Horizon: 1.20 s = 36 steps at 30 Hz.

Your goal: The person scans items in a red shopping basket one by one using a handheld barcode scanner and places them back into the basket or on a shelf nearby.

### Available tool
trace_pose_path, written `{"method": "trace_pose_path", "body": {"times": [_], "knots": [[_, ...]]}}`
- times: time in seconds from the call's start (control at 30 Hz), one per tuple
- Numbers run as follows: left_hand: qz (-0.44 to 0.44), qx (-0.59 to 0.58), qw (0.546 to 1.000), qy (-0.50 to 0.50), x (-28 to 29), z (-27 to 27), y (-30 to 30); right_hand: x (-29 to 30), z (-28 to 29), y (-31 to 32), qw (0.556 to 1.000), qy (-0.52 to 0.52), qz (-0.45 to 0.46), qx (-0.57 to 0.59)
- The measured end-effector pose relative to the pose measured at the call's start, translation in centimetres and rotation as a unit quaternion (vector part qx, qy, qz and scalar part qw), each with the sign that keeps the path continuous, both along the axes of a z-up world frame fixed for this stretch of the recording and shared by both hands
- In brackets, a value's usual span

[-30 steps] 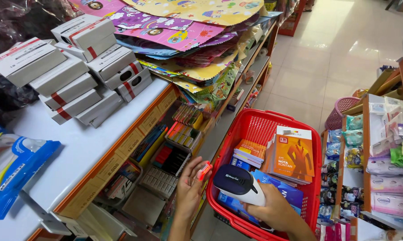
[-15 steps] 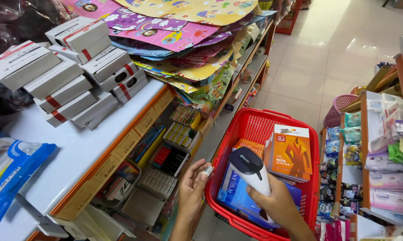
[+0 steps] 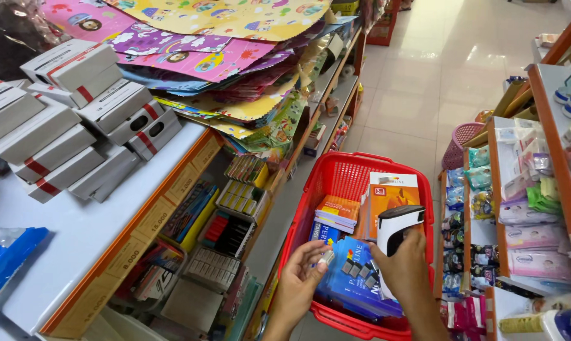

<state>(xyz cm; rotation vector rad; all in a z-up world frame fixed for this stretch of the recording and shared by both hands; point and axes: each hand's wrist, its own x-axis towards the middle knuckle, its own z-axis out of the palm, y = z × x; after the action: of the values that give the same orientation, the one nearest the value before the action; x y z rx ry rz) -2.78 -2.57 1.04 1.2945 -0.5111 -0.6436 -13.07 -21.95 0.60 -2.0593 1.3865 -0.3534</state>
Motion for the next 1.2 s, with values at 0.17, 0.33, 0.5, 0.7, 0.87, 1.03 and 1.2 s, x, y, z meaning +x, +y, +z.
{"method": "trace_pose_path", "body": {"times": [0.17,0.33,0.5,0.7,0.87,1.03,1.2], "knots": [[0.0,-0.013,1.0,0.027,-0.1,-0.3,-0.2,-0.2,-1.5,-0.2,1.0,0.011,0.014,-0.018],[0.005,-0.038,0.997,0.06,0.0,-0.7,0.1,-0.2,-0.7,-0.1,0.998,0.013,0.029,-0.059],[0.019,-0.028,0.995,0.094,0.1,-0.1,0.8,-0.1,1.1,0.2,0.999,0.031,0.002,-0.023],[0.027,-0.072,0.994,0.076,0.2,-0.6,1.7,-0.8,4.9,1.3,0.999,0.036,-0.017,-0.032],[0.045,-0.098,0.988,0.11,0.3,-0.1,3.3,-1.0,6.4,2.0,0.996,0.043,0.007,-0.079],[0.078,-0.139,0.978,0.137,1.3,-1.8,5.1,0.2,7.6,5.5,0.987,0.005,0.071,-0.144],[0.231,-0.196,0.92,0.25,2.9,-2.6,8.0,3.0,4.6,11.5,0.948,-0.105,0.281,-0.107]]}}
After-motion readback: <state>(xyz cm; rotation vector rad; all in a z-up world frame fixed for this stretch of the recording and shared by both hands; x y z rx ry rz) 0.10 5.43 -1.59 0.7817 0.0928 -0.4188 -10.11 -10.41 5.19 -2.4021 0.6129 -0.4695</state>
